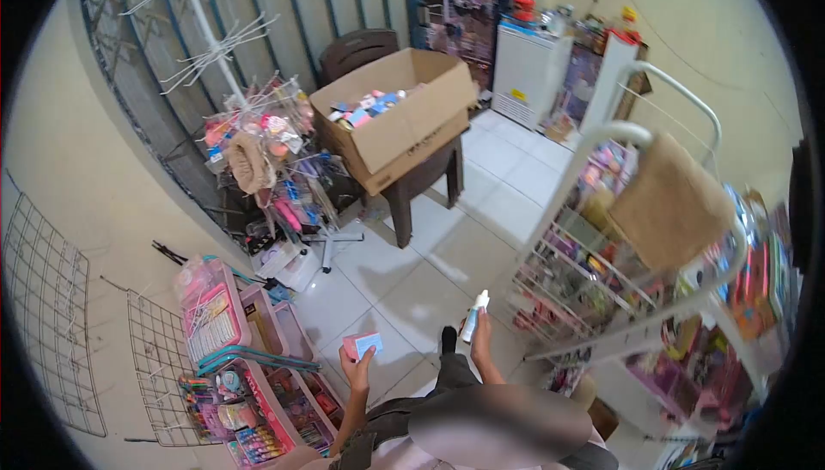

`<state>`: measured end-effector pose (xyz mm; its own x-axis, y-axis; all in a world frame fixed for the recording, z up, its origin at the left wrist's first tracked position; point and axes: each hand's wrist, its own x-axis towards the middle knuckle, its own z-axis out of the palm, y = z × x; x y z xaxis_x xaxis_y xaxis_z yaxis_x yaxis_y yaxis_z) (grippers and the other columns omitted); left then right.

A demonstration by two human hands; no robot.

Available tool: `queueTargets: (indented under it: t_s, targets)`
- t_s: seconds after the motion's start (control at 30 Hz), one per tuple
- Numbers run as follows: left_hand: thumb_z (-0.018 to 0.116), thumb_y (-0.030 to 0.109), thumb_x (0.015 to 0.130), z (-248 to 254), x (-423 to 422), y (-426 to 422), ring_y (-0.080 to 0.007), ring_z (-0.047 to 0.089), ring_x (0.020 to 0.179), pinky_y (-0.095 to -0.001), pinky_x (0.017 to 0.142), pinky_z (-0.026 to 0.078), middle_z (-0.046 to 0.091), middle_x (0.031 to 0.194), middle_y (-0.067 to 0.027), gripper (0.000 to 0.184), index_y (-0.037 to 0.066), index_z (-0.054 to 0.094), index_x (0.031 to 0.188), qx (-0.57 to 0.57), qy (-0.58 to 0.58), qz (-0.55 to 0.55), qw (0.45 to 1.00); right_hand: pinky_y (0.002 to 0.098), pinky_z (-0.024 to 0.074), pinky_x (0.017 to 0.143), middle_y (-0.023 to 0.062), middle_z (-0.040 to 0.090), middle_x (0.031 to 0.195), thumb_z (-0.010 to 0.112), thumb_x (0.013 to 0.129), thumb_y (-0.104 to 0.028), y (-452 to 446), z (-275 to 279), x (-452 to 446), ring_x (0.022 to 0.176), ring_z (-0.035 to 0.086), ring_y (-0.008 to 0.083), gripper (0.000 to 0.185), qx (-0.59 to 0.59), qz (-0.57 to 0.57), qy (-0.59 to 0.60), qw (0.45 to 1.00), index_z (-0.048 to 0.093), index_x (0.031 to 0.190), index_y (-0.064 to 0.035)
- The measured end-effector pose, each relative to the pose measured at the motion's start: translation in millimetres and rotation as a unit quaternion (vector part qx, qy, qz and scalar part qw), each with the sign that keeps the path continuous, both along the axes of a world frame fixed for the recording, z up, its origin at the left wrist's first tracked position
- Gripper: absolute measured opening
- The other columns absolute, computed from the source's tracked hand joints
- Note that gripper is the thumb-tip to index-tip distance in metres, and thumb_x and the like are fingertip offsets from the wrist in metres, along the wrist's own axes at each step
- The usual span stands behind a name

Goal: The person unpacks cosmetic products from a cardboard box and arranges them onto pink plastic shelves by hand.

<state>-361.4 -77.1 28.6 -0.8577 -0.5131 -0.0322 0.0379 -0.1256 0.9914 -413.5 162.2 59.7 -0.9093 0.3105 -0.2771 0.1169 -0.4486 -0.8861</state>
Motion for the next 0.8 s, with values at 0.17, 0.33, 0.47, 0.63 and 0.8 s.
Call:
queueTargets:
  t_s: [0.17,0.33,0.47,0.63,0.8]
  targets:
    - [0.066,0.005,0.06,7.8,-54.8,-0.5,-0.0123,0.048,0.073,-0.0245,0.068,0.038,0.049,0.08,-0.0042,0.037,0.002,0.042,0.088,0.007,-0.006,0.03,1.0,0.0223,0.0386,0.042,0.0057,0.049,0.057,0.033,0.08,-0.044,-21.6,-6.8,-88.5,0.045,0.048,0.0121,0.041,0.015,0.156,-0.047,0.987,0.043,0.087,-0.0048]
    - [0.066,0.004,0.06,5.8,-149.0,6.6,-0.0121,0.048,0.074,-0.0242,0.067,0.038,0.05,0.08,-0.0045,0.037,0.002,0.043,0.088,0.043,-0.031,0.072,0.996,0.0193,0.0299,0.033,0.0019,0.049,0.058,0.042,0.079,-0.04,-43.4,14.2,-196.4,0.041,0.043,0.0067,0.036,0.06,0.253,-0.016,0.966,0.042,0.092,-0.0059]
    - [0.066,0.005,0.059,42.0,-251.8,13.7,-0.0124,0.047,0.077,-0.0247,0.069,0.038,0.049,0.082,-0.0044,0.04,0.002,0.042,0.09,0.049,0.051,0.04,0.997,0.0196,0.032,0.035,0.001,0.05,0.061,0.047,0.077,-0.037,-59.4,68.5,-278.2,0.046,0.044,0.006,0.036,0.093,0.316,0.015,0.944,0.042,0.095,-0.0058]
    - [0.068,0.008,0.058,116.6,-373.1,-3.2,-0.0137,0.044,0.085,-0.0255,0.075,0.036,0.044,0.094,-0.0063,0.052,0.002,0.037,0.099,-0.063,0.188,-0.006,0.98,0.0242,0.0387,0.049,0.0072,0.053,0.074,0.052,0.074,-0.035,-90.8,107.1,-403.0,0.059,0.049,0.0117,0.045,0.187,0.302,0.151,0.923,0.041,0.1,-0.001]
    - [0.071,0.013,0.052,147.2,-512.9,-43.5,-0.0213,0.044,0.087,-0.0313,0.077,0.035,0.044,0.093,-0.0115,0.06,-0.001,0.037,0.1,-0.236,0.243,0.013,0.941,0.0317,0.0413,0.061,0.0159,0.054,0.084,0.054,0.071,-0.031,-133.7,141.1,-525.0,0.072,0.054,0.0249,0.049,0.407,0.139,0.268,0.862,0.036,0.104,0.0004]
